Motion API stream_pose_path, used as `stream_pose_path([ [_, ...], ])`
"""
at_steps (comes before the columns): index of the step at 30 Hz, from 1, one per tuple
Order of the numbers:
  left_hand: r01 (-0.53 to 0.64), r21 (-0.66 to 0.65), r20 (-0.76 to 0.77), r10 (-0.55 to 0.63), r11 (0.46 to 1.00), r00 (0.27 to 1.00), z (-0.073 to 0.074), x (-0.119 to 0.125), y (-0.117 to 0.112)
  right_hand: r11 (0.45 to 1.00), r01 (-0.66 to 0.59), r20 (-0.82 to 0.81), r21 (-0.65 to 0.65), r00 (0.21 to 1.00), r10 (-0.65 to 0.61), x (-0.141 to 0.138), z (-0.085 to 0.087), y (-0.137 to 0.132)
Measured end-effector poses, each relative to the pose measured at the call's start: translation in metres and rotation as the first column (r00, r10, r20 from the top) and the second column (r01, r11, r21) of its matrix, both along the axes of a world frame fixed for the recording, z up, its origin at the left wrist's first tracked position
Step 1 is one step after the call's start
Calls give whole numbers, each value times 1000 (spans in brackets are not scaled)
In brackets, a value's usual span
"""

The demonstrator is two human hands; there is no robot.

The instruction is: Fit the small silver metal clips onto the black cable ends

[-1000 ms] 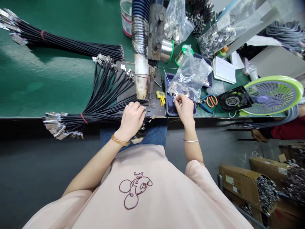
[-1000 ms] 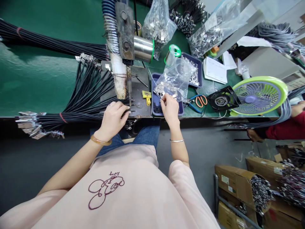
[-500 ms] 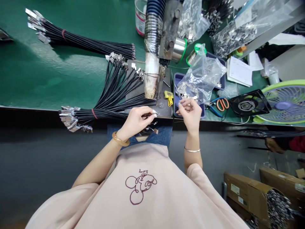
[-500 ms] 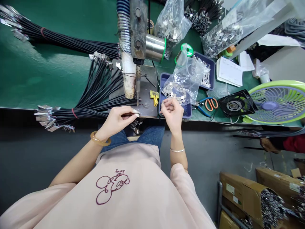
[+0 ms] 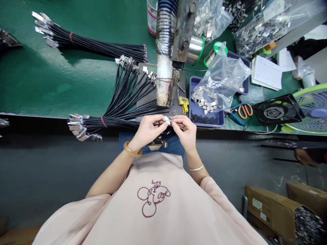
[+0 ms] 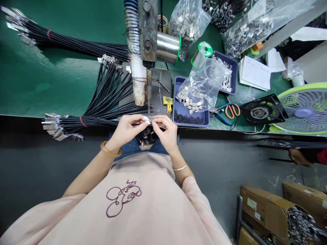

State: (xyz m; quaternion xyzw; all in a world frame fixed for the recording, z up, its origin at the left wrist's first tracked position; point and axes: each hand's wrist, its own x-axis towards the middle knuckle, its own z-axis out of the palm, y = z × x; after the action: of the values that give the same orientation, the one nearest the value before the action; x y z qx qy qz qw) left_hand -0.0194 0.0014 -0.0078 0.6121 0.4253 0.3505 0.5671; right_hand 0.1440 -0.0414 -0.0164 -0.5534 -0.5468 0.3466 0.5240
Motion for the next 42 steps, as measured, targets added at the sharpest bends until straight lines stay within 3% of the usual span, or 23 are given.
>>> stream_pose_path([
  [9, 36, 58, -45, -33, 998, 998, 0, -2, 0, 1000, 21, 10, -7, 1000, -21, -6, -2, -3],
  [15, 14, 67, 4, -14, 998, 1000, 1, -2, -1, 969, 105, 244, 224, 956, -160, -12, -3, -8],
  [20, -37, -9, 81, 37, 999, 996, 1, 0, -1, 936, 101, 233, 337, 954, -187, -7, 2, -12],
  [27, -38, -35, 77, 40, 999, 996, 3, 3, 1, 984, 117, 76, 133, 989, -128, -8, 3, -15],
  [31, -54, -43, 110, 59, 998, 992, 1, 4, 2, 966, 130, 200, 223, 964, -176, -6, -3, -12],
  [42, -129, -27, 105, 131, 991, 986, 2, 8, 4, 888, -34, 451, 459, 870, -200, -5, -7, 0],
])
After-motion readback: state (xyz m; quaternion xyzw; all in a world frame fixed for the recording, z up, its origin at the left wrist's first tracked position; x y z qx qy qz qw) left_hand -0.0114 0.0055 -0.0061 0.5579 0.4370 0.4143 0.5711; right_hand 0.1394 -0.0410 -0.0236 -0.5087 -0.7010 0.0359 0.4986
